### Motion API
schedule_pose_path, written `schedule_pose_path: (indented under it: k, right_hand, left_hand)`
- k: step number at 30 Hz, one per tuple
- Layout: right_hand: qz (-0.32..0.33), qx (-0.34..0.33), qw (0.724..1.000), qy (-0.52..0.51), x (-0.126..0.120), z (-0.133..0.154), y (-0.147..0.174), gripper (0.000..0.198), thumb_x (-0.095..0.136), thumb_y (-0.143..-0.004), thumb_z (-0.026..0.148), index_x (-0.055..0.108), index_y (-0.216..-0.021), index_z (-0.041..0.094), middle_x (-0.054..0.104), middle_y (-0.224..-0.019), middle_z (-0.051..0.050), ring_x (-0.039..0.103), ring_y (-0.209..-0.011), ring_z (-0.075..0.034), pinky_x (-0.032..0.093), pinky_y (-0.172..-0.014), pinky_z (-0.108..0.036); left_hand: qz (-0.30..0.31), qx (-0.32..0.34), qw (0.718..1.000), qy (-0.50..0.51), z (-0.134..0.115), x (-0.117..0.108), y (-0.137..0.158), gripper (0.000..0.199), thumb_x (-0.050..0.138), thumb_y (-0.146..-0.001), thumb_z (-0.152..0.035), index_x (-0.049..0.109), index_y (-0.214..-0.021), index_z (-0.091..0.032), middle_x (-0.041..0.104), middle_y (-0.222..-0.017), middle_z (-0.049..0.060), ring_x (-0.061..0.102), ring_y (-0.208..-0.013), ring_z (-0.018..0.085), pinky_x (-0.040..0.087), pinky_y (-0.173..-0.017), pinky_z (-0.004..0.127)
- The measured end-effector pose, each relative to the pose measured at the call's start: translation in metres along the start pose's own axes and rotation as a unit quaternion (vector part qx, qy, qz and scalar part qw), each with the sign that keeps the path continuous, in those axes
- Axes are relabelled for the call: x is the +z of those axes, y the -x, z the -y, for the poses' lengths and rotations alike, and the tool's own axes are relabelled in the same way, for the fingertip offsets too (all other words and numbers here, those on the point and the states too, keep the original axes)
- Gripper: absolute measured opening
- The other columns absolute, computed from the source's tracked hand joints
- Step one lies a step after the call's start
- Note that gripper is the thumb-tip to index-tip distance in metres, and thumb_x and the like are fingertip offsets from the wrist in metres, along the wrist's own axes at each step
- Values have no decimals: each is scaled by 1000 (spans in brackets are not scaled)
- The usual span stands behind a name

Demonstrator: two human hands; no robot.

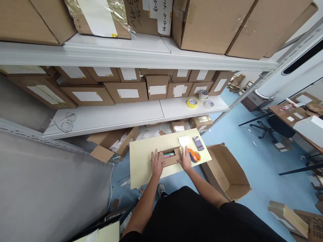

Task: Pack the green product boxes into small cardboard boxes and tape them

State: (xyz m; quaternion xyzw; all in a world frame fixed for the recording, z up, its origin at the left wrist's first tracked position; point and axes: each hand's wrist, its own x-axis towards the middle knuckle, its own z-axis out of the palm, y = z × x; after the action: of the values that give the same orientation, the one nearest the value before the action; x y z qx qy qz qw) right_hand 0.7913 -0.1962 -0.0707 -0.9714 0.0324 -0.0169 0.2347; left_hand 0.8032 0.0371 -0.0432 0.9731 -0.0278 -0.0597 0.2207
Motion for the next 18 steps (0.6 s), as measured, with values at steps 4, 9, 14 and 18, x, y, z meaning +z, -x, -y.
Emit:
schedule_pose_path:
  k: [4,9,14,18]
  right_hand:
    - [29,-62,997,23,-1,4,-4,95,66,-85,18,17,-166,27,10,-174,-7,6,-160,-35,22,-126,-54]
    - [27,-41,999,15,11,0,20,76,49,-96,24,20,-166,24,11,-174,-6,4,-161,-32,25,-125,-53]
    - [90,-36,995,9,19,-9,37,77,49,-92,19,24,-165,26,19,-173,-3,7,-160,-33,26,-124,-54]
    - [117,-23,993,-1,15,-6,21,84,56,-81,12,35,-161,23,25,-171,-6,21,-157,-36,31,-122,-52]
  left_hand:
    - [14,19,999,-22,-3,-4,-2,69,65,-92,-41,43,-155,-25,20,-173,4,-1,-160,37,32,-123,53]
    - [48,14,998,-23,-5,10,7,45,58,-96,-29,59,-140,-22,48,-160,8,14,-159,32,36,-121,49]
    - [74,19,996,-42,-3,15,9,37,48,-101,-28,65,-133,-22,48,-160,7,24,-157,31,41,-117,47]
    - [108,25,992,-62,-9,14,7,48,51,-98,-25,60,-144,-17,46,-160,14,24,-157,33,36,-120,49]
